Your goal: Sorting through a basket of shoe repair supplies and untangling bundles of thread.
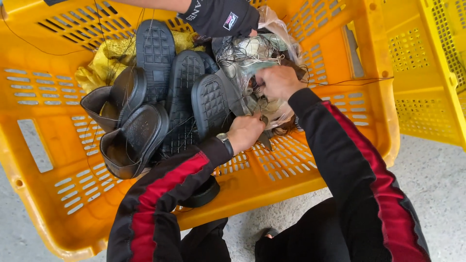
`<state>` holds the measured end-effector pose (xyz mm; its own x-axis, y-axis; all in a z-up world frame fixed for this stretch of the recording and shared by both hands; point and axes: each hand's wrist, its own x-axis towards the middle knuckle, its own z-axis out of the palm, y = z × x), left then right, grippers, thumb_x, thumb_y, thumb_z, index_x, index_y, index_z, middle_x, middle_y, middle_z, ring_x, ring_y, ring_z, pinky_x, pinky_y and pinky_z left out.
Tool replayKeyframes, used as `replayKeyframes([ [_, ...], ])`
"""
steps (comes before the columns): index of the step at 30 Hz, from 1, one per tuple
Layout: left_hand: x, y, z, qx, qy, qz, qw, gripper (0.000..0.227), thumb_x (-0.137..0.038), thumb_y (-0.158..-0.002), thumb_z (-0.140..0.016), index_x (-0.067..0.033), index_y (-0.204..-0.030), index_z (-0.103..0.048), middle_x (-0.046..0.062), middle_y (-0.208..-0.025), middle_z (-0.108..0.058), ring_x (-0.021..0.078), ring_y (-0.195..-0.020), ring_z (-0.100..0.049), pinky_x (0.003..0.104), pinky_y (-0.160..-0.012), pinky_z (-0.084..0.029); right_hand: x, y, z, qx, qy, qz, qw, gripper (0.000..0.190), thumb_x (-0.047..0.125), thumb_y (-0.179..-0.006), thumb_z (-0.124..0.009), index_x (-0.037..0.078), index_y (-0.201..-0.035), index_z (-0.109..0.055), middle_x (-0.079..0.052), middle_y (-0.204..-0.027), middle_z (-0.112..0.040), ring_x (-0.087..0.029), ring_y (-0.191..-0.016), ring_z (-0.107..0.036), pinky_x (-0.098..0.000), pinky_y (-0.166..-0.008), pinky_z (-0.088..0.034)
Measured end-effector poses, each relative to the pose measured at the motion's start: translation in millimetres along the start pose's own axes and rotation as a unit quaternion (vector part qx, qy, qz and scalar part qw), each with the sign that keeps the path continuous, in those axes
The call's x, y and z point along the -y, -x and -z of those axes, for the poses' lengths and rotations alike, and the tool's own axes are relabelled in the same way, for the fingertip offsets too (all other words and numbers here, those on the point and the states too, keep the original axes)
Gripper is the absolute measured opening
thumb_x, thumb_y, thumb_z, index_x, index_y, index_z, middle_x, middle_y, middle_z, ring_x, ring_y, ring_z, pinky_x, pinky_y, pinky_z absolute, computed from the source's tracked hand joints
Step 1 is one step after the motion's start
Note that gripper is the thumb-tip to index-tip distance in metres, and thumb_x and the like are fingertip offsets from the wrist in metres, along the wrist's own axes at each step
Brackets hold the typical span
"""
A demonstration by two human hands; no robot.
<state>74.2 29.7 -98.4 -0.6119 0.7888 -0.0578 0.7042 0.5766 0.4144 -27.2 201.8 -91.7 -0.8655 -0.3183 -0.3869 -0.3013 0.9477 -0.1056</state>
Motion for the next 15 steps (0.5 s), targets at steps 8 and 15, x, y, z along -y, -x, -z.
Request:
replayKeyframes([
  [8,1,11,9,-0.034,-0.018,-0.019,0.999,0.008,-0.006,-0.076,-0.066,-0.0113,-0.072,-0.069,0.006,-0.089,-0.058,0.0277,-0.059,-0.064,0.035,-0.050,-0.051,14,8,-64,-0.241,0.242,0.108,0.933,0.006,0.015,-0.075,-0.059,0.015,-0.082,-0.058,-0.002,-0.062,-0.049,-0.023,-0.048,-0.053,-0.0401,-0.041,-0.036],
  [15,17,18,10,0.009,-0.009,-0.026,1.000,0.010,0.002,-0.072,-0.065,-0.0085,-0.072,-0.066,0.010,-0.089,-0.055,0.0296,-0.057,-0.062,0.039,-0.045,-0.049,2,14,40,-0.201,0.189,0.174,0.945,0.013,0.023,-0.082,-0.061,0.020,-0.070,-0.058,0.002,-0.067,-0.053,-0.013,-0.048,-0.054,-0.0315,-0.038,-0.043],
])
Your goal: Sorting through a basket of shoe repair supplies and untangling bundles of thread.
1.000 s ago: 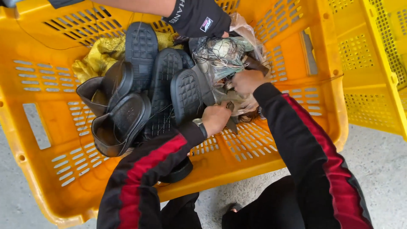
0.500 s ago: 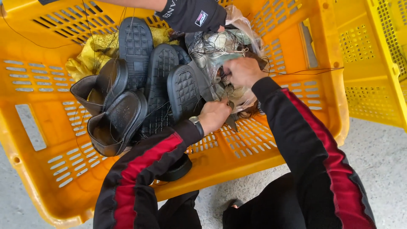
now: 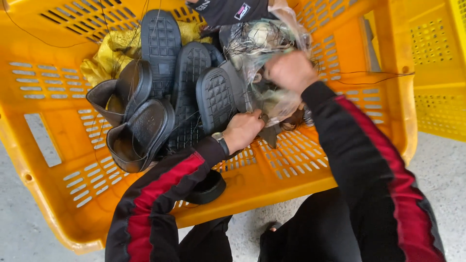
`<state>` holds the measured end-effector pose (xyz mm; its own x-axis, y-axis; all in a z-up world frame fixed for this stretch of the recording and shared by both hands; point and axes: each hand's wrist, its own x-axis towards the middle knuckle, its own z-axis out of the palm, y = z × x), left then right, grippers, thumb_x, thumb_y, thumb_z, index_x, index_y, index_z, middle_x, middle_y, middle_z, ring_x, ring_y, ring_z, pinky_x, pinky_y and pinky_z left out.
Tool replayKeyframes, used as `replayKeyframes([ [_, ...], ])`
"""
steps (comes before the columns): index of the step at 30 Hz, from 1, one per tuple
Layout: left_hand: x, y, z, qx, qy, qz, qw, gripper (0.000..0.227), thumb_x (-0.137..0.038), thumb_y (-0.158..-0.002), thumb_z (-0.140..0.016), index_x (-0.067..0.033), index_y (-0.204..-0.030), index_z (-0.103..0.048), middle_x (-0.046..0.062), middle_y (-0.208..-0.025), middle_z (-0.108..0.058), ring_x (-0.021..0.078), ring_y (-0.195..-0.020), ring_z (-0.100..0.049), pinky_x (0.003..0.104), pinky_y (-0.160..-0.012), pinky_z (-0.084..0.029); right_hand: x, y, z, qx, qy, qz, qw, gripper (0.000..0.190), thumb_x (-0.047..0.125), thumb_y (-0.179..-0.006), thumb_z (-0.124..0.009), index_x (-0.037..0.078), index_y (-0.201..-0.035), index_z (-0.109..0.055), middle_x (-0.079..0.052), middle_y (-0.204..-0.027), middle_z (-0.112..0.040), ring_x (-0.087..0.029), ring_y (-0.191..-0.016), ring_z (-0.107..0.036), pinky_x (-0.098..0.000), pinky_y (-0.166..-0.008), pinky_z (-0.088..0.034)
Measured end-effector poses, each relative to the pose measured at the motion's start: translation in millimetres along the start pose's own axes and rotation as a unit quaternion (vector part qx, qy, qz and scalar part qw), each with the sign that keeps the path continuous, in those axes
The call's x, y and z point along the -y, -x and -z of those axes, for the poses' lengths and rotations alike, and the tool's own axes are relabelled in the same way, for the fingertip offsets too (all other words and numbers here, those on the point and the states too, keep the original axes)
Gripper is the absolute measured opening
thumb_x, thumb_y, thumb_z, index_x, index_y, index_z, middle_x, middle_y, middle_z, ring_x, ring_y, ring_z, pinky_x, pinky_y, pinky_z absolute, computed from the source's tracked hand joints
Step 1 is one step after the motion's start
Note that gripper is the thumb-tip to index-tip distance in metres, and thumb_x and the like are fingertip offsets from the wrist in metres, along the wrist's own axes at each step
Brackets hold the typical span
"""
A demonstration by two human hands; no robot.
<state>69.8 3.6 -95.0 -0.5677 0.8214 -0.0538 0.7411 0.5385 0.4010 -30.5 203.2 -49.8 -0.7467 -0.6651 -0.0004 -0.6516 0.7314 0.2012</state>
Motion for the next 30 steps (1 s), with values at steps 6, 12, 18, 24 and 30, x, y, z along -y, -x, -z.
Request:
replayKeyframes([
  [6,-3,4,28,0.069,0.073,0.008,0.995,0.029,0.011,-0.071,-0.060,-0.0043,-0.096,-0.062,0.017,-0.101,-0.055,0.0360,-0.065,-0.062,0.048,-0.048,-0.051,-44,-2,75,0.150,-0.273,-0.144,0.939,0.019,0.022,-0.092,-0.055,0.012,-0.095,-0.071,-0.006,-0.092,-0.063,-0.026,-0.082,-0.061,-0.0414,-0.060,-0.050],
  [12,-16,14,108,0.030,0.228,0.050,0.972,0.037,-0.001,-0.085,-0.056,-0.0048,-0.122,-0.056,0.018,-0.130,-0.053,0.0364,-0.083,-0.064,0.044,-0.068,-0.054,-48,22,123,-0.006,-0.482,-0.127,0.867,0.019,0.003,-0.095,-0.055,0.000,-0.108,-0.069,-0.011,-0.100,-0.060,-0.026,-0.091,-0.057,-0.0380,-0.081,-0.044],
  [18,-6,12,130,-0.198,0.409,0.091,0.886,0.024,-0.010,-0.091,-0.061,-0.0119,-0.114,-0.062,0.007,-0.101,-0.068,0.0108,-0.065,-0.052,0.023,-0.058,-0.044,-40,28,139,-0.152,-0.502,-0.134,0.841,0.020,-0.005,-0.099,-0.054,0.002,-0.113,-0.066,-0.010,-0.101,-0.061,-0.020,-0.089,-0.055,-0.0313,-0.077,-0.045],
  [24,-9,-2,145,-0.332,0.629,0.201,0.674,0.024,-0.014,-0.085,-0.071,-0.0091,-0.106,-0.061,0.006,-0.083,-0.067,0.0093,-0.053,-0.058,0.018,-0.044,-0.051,-33,23,131,-0.265,-0.518,-0.139,0.801,0.028,-0.009,-0.088,-0.058,0.004,-0.109,-0.071,-0.013,-0.084,-0.061,-0.024,-0.083,-0.057,-0.0376,-0.080,-0.046],
  [30,-3,-6,166,-0.384,0.710,0.170,0.566,0.028,-0.011,-0.081,-0.076,-0.0029,-0.098,-0.056,0.007,-0.070,-0.060,0.0111,-0.053,-0.058,0.017,-0.039,-0.045,-14,8,155,-0.277,-0.538,-0.131,0.786,0.029,-0.010,-0.085,-0.058,0.006,-0.105,-0.072,-0.009,-0.084,-0.062,-0.021,-0.082,-0.058,-0.0354,-0.079,-0.048],
])
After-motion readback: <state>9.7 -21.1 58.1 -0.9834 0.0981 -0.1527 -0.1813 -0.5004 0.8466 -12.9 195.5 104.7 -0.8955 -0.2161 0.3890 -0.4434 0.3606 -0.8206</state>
